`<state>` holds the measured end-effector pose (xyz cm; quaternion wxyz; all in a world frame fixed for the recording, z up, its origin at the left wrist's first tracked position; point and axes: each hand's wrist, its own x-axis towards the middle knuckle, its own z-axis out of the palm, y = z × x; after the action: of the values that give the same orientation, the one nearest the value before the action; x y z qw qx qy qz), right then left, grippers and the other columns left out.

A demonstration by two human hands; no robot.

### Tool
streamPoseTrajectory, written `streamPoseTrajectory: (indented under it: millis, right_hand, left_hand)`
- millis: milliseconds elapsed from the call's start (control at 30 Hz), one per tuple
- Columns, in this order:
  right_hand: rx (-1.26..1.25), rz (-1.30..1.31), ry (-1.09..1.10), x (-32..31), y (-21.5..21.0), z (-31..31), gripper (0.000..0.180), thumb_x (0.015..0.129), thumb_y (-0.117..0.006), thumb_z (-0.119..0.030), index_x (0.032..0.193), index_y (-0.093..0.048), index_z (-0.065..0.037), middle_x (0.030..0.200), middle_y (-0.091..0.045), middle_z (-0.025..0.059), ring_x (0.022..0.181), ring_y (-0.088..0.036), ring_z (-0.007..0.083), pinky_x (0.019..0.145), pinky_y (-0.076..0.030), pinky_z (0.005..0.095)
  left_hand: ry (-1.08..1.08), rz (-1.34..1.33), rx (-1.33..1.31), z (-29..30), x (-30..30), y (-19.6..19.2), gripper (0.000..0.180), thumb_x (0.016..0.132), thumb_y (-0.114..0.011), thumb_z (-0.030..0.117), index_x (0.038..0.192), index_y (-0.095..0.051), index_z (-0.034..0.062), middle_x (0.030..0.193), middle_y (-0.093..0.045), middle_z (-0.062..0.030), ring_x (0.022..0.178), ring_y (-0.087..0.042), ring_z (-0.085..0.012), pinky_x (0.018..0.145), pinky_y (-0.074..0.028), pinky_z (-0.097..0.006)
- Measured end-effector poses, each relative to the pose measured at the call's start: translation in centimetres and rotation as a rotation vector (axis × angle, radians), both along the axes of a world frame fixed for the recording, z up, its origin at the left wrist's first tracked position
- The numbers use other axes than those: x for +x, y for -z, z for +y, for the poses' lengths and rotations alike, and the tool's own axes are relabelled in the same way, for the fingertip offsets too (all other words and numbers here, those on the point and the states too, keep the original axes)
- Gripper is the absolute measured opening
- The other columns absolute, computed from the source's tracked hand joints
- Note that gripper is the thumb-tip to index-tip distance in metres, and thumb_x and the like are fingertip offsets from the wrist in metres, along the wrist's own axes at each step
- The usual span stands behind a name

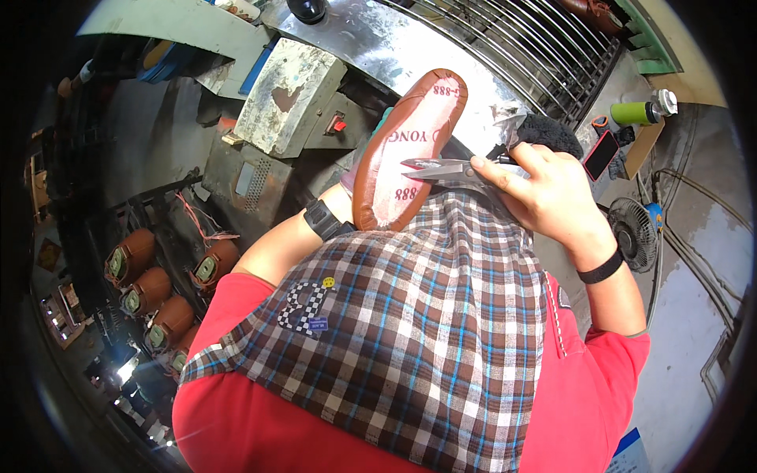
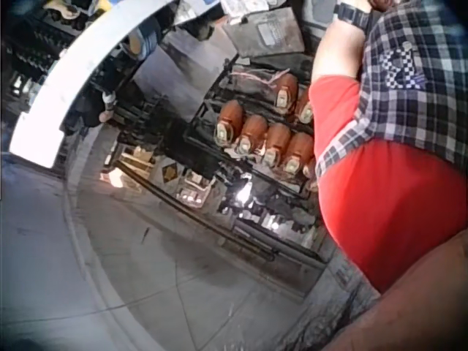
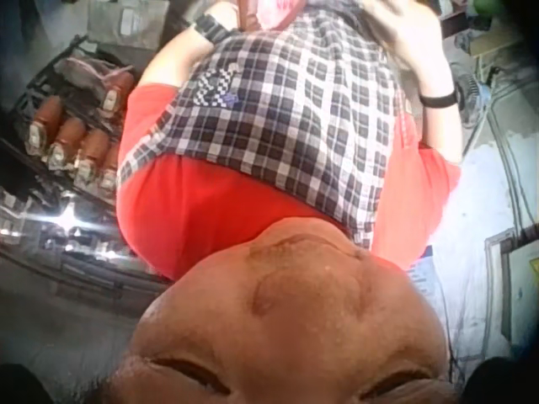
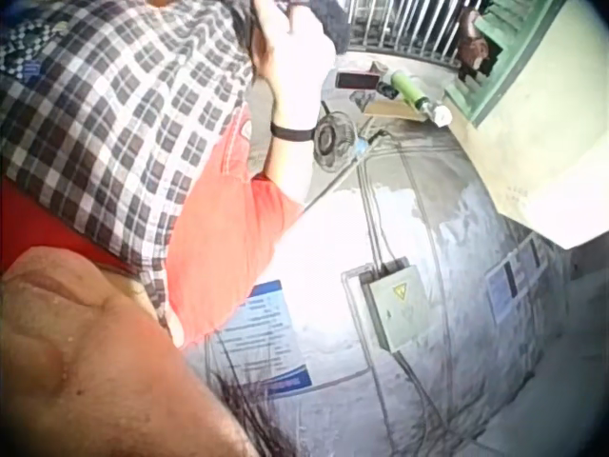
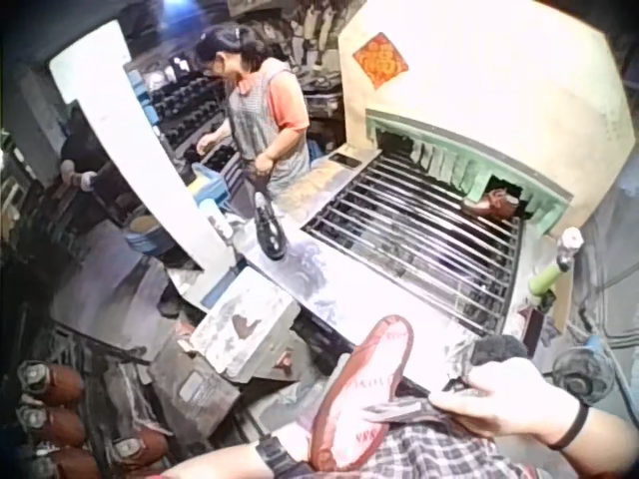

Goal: The recorder is trimming excess material from the soles of shoes using a pair of scissors and organizing them on a rack.

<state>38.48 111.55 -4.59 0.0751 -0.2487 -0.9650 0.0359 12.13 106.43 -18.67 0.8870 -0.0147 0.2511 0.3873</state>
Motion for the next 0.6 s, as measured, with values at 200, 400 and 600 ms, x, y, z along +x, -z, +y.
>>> streamPoseTrajectory:
  millis: [200,400,600]
  right_hand:
    - [0.05,-0.108,-0.036,0.0,-1.7,0.3,0.057,0.071,-0.074,-0.015,0.125,-0.062,-0.028,0.078,-0.047,0.0018,0.067,-0.053,0.018,0.055,-0.043,0.0315]
    - [0.085,-0.16,-0.079,-0.1,-2.9,0.6,0.053,0.075,-0.07,-0.015,0.126,-0.061,-0.029,0.078,-0.047,0.0025,0.065,-0.053,0.0183,0.056,-0.044,0.0325]
    - [-0.314,0.001,-0.026,-0.1,1.6,0.1,0.051,0.076,-0.068,-0.009,0.125,-0.063,-0.019,0.078,-0.052,0.0055,0.062,-0.054,0.0244,0.061,-0.046,0.0324]
  left_hand:
    - [0.0,0.064,0.017,1.1,1.1,-2.9,0.048,0.098,-0.05,0.048,0.13,-0.052,0.0116,0.112,-0.063,-0.0041,0.094,-0.061,-0.0138,0.081,-0.052,-0.028]
    - [0.026,-0.033,0.029,0.6,1.1,-0.4,0.047,0.1,-0.047,0.045,0.132,-0.051,0.0112,0.117,-0.062,-0.0045,0.098,-0.06,-0.0139,0.083,-0.052,-0.029]
    - [0.055,-0.31,-0.022,-1.3,0.7,5.6,0.037,0.102,-0.046,0.036,0.126,-0.054,0.0084,0.115,-0.063,-0.0055,0.097,-0.061,-0.0138,0.082,-0.053,-0.028]
